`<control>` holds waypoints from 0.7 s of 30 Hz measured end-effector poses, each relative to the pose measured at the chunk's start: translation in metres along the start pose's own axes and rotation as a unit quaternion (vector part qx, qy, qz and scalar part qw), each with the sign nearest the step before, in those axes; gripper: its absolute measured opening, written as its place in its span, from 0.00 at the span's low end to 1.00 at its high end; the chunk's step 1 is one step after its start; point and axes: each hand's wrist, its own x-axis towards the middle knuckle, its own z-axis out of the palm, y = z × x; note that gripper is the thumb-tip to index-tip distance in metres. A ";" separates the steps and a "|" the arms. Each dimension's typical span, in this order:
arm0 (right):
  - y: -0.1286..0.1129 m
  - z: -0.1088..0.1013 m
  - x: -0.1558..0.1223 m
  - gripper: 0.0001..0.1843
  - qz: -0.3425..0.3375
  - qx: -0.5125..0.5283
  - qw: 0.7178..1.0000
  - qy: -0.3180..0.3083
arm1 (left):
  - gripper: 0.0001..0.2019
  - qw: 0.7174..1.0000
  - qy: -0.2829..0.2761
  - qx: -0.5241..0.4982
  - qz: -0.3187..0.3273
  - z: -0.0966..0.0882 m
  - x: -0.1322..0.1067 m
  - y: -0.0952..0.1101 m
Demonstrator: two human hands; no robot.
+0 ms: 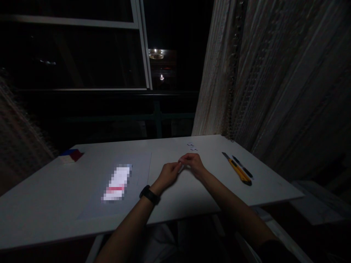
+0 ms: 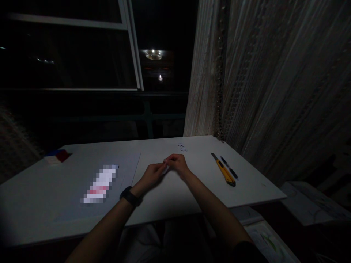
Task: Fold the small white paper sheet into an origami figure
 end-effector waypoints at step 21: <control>0.007 0.006 0.002 0.19 0.022 0.030 0.999 0.018 | 0.23 0.995 0.082 -0.054 -0.033 -0.002 0.003 -0.004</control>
